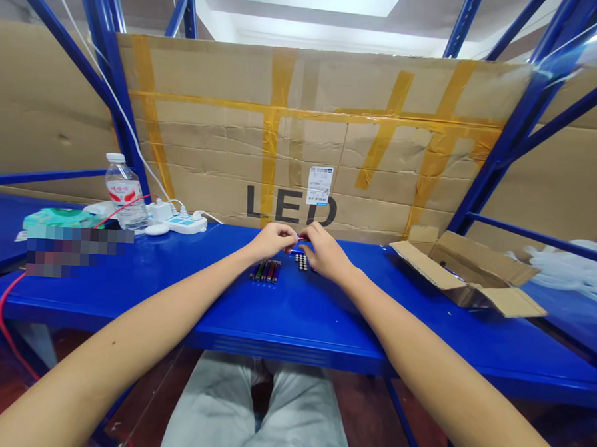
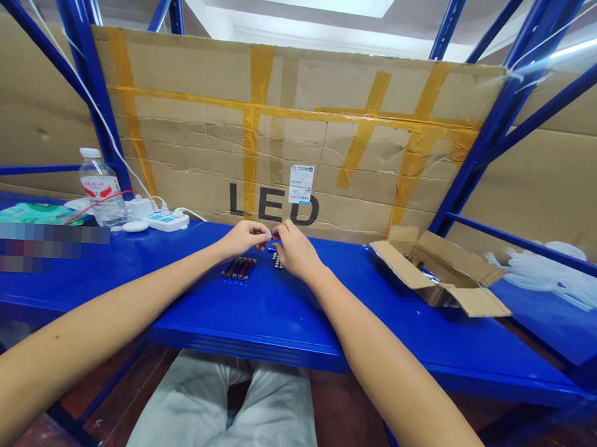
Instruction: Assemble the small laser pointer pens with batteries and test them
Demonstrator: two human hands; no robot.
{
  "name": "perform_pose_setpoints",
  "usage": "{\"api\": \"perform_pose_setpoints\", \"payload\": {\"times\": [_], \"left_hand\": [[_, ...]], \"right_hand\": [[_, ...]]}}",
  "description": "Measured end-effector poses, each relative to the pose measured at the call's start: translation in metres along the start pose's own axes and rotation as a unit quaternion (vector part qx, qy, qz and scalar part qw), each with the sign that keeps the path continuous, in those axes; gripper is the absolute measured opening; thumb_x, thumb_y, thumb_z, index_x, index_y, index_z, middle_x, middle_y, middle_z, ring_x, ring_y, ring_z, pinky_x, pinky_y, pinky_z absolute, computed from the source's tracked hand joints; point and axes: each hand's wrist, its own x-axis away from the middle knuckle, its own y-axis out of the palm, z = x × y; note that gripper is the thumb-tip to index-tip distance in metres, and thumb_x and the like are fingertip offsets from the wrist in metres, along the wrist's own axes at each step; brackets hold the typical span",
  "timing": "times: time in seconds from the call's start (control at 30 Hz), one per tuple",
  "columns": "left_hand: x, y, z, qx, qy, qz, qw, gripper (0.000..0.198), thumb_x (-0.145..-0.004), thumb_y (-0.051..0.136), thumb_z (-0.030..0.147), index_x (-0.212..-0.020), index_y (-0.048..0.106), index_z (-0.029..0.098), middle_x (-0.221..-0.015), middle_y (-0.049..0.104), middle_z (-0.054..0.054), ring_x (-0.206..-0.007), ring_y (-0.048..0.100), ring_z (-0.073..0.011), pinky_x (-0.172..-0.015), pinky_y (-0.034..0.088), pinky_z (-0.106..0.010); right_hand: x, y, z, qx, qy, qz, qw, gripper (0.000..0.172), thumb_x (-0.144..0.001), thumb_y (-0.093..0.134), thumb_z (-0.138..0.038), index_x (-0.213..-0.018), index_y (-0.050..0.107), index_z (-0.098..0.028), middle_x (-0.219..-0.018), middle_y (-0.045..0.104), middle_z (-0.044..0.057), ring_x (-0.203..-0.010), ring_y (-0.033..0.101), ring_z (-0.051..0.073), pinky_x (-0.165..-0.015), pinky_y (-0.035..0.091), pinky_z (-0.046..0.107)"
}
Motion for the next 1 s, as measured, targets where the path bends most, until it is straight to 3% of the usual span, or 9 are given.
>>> {"api": "perform_pose_setpoints", "payload": {"times": [0.27, 0.43, 0.7, 0.9, 1.0], "left_hand": [[0.0027, -0.0003, 0.006, 0.031, -0.042, -0.026, 0.998, 0.012, -0.076, 0.061, 0.016, -0.065, 0.059, 0.013, -0.054, 0.057, 0.002, -0.05, 0.056, -0.0083, -0.053, 0.045, -0.022], [0.0018, -0.0033, 0.0055, 0.015, -0.018, -0.05, 0.998, 0.01, -0.075, 0.063, 0.019, -0.067, 0.061, 0.013, -0.052, 0.058, 0.002, -0.05, 0.056, -0.0089, -0.055, 0.045, -0.022], [-0.0002, -0.0048, 0.0008, -0.007, 0.003, -0.039, 0.999, 0.007, -0.076, 0.06, 0.017, -0.07, 0.06, 0.013, -0.052, 0.058, 0.002, -0.05, 0.056, -0.0094, -0.055, 0.045, -0.022], [0.0029, -0.0047, 0.0046, -0.089, 0.061, -0.034, 0.994, 0.009, -0.075, 0.063, 0.023, -0.073, 0.062, 0.014, -0.056, 0.059, 0.001, -0.053, 0.054, -0.0099, -0.054, 0.042, -0.022], [0.0038, -0.0033, 0.0057, -0.095, 0.069, -0.021, 0.993, 0.009, -0.075, 0.061, 0.023, -0.072, 0.062, 0.014, -0.057, 0.059, 0.001, -0.054, 0.053, -0.0097, -0.054, 0.04, -0.022]], "right_hand": [[0.0001, -0.0064, 0.004, 0.013, -0.046, -0.015, 0.999, 0.015, -0.089, 0.042, -0.008, -0.089, 0.052, -0.019, -0.087, 0.054, 0.008, -0.078, 0.051, 0.02, -0.071, 0.041, 0.031], [0.0, -0.0088, 0.0047, -0.016, -0.04, -0.033, 0.999, 0.014, -0.088, 0.045, -0.01, -0.09, 0.057, -0.018, -0.085, 0.059, 0.008, -0.077, 0.053, 0.02, -0.07, 0.04, 0.031], [-0.0018, -0.0043, 0.005, -0.018, 0.004, -0.054, 0.998, 0.018, -0.093, 0.045, -0.018, -0.089, 0.062, -0.016, -0.085, 0.065, 0.011, -0.078, 0.058, 0.021, -0.071, 0.04, 0.031], [-0.0027, -0.0052, 0.0063, -0.066, 0.021, -0.051, 0.996, 0.022, -0.094, 0.043, -0.017, -0.085, 0.063, -0.017, -0.081, 0.065, 0.008, -0.076, 0.057, 0.02, -0.072, 0.04, 0.031], [-0.0018, -0.0042, 0.0069, -0.084, 0.022, -0.029, 0.996, 0.011, -0.089, 0.049, -0.018, -0.087, 0.06, -0.018, -0.084, 0.06, 0.007, -0.078, 0.054, 0.019, -0.073, 0.041, 0.031]]}}
